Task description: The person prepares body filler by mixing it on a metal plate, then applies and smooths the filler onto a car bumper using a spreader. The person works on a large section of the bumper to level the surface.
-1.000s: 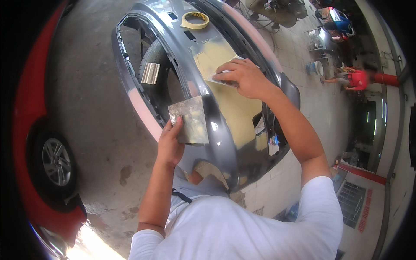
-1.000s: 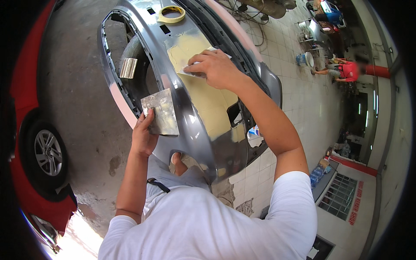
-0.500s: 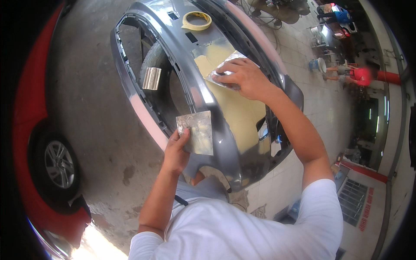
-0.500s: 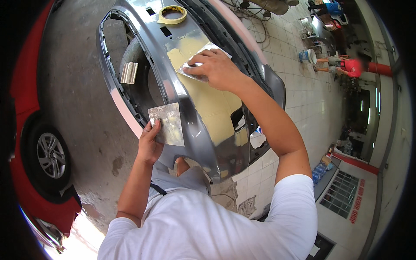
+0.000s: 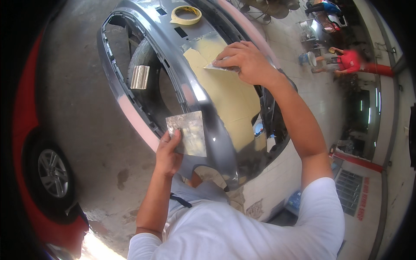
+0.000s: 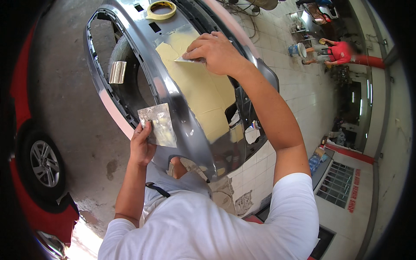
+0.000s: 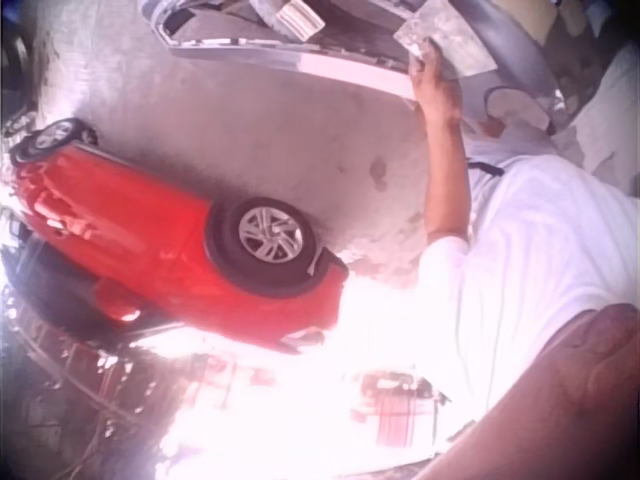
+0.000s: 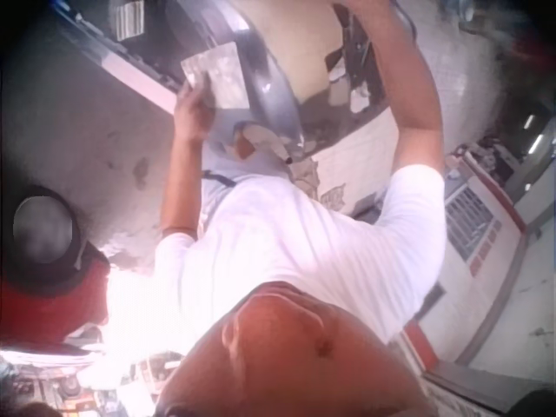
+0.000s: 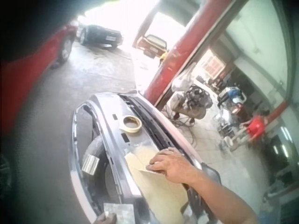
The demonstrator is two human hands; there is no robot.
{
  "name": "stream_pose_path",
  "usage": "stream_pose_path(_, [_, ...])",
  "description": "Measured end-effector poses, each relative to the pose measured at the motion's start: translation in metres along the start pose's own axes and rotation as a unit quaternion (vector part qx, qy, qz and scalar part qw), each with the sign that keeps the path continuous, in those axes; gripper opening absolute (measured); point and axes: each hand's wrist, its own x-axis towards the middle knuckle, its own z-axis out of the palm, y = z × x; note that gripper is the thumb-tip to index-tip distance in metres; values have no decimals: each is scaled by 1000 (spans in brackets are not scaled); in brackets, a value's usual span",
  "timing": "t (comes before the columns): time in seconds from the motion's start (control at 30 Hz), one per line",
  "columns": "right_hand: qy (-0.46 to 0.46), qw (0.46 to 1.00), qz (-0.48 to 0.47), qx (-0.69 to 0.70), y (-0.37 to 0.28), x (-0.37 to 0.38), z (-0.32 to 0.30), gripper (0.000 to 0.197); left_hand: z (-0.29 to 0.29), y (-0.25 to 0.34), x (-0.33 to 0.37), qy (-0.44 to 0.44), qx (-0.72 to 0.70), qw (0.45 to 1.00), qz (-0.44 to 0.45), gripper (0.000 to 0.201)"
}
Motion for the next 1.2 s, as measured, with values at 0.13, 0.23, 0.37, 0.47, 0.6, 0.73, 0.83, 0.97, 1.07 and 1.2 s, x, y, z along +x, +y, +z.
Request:
stream_pose_path(0.13, [79, 996, 9, 49, 25, 35, 13, 54, 2, -3, 1, -18, 4, 1000, 1, 36])
stream_pose_path(0.23, [91, 995, -6, 34, 11, 47, 32, 61, 1, -1, 0, -13, 3, 1000, 3, 37])
stream_pose_path(0.37, [4, 1000, -12, 19, -2, 20, 12, 63, -6, -6, 1, -23, -6, 1000, 10, 39])
stream_pose_path(0.47, [-39, 998, -11, 48, 8, 29, -12, 71, -5, -8, 2, -25, -13, 999, 15, 38])
stream_pose_path(0.6, [-65, 994, 83, 33, -7, 74, -9, 83, -4, -7, 1, -37, -12, 999, 23, 38])
stream_pose_path(0.73, [-91, 992, 70, -46, -16, 90, 7, 87, -5, -9, 0, -32, 3, 999, 41, 38])
stream_pose_path(0.83, [-69, 993, 57, -74, -16, 82, 18, 83, -6, -12, 3, -32, 4, 998, 53, 38])
stream_pose_path(0.97, [-41, 995, 44, -79, -19, 62, 28, 77, -7, -15, 2, -27, 18, 997, 69, 37])
stream_pose_path(1.07, [-22, 996, 40, -73, -25, 42, 30, 71, -10, -16, 4, -31, 21, 997, 73, 37])
stream_pose_path(1.2, [-7, 998, 23, -63, -30, 17, 36, 66, -19, -17, 9, -30, 20, 996, 79, 38])
